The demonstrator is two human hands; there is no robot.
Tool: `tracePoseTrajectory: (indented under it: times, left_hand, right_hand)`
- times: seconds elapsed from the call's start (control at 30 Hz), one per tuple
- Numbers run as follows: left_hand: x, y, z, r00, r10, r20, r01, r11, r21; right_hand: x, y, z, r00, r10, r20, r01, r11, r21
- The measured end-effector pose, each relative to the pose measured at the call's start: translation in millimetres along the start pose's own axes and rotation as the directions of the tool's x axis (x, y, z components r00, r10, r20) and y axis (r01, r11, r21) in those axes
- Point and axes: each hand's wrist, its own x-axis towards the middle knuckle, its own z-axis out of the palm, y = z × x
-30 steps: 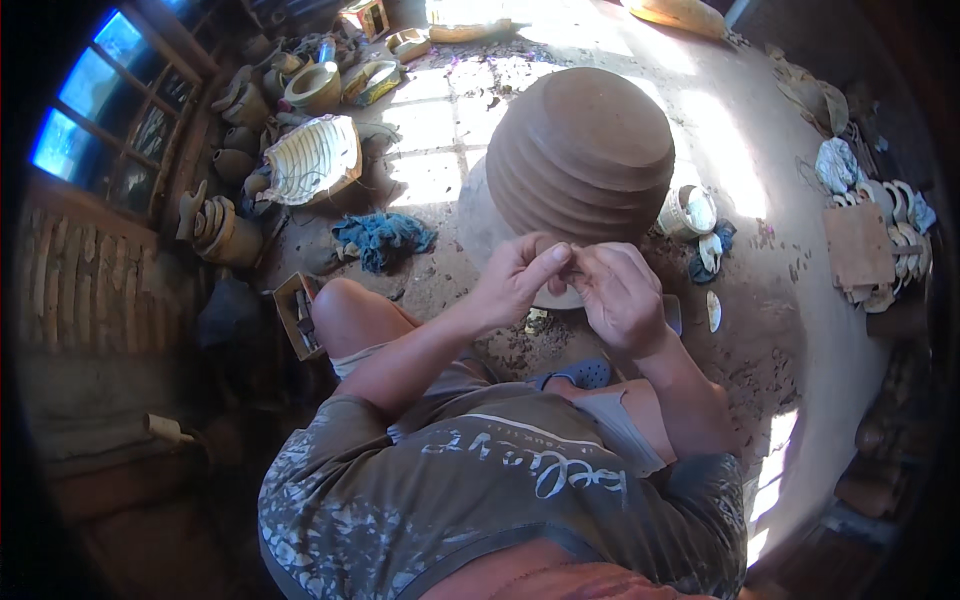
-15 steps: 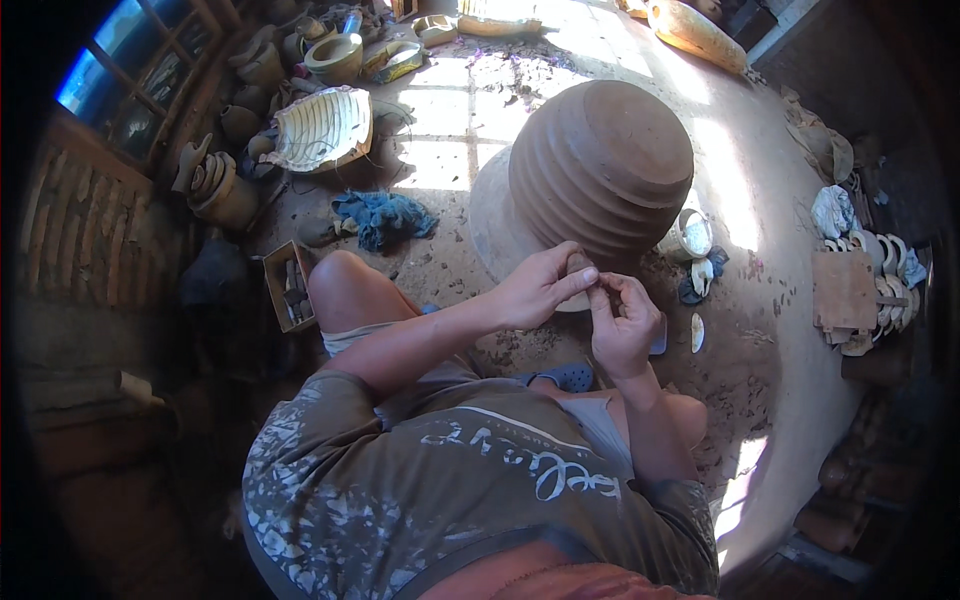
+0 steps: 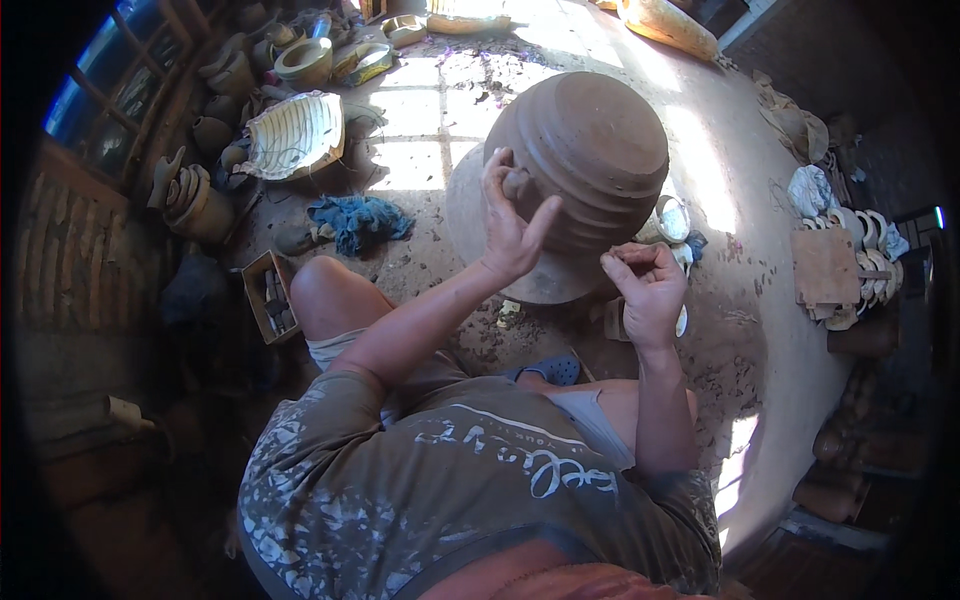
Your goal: The person shapes and carves horizontal grooves into a large clay pot on a pottery wheel by hand, occasionally clearing debris from the ground and smoothing the clay surface.
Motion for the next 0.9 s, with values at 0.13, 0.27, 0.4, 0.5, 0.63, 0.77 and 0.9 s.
tracePoseTrajectory:
  times: [0.13, 0.27, 0.4, 0.5, 0.63, 0.77, 0.9]
  left_hand:
    - [-15, 0, 8, 0.998, 0.057, 0.026, -0.059, 0.992, 0.109]
    - [-20, 13, 14, 0.998, 0.062, 0.002, -0.062, 0.99, 0.125]
    - [-22, 16, 17, 0.998, 0.058, -0.018, -0.054, 0.981, 0.184]
    - [-24, 17, 23, 0.999, 0.019, -0.05, -0.011, 0.988, 0.154]
    - [-20, 18, 26, 0.994, 0.082, -0.075, -0.058, 0.958, 0.281]
    - [-19, 19, 29, 0.992, 0.042, -0.118, -0.026, 0.99, 0.137]
    - [-14, 17, 26, 0.993, 0.019, -0.12, -0.008, 0.996, 0.094]
  right_hand:
    - [6, -14, 14, 0.993, -0.087, -0.074, 0.08, 0.992, -0.097]
    - [16, -6, 10, 0.977, -0.212, -0.025, 0.177, 0.871, -0.458]
    - [25, -24, 28, 0.855, -0.474, 0.212, 0.456, 0.49, -0.743]
    - [46, -21, 48, 0.721, -0.622, 0.306, 0.594, 0.326, -0.735]
    - [66, -18, 72, 0.605, -0.685, 0.407, 0.637, 0.11, -0.763]
    - [84, -15, 89, 0.539, -0.686, 0.488, 0.615, -0.075, -0.785]
    - [95, -12, 98, 0.558, -0.691, 0.459, 0.573, -0.079, -0.816]
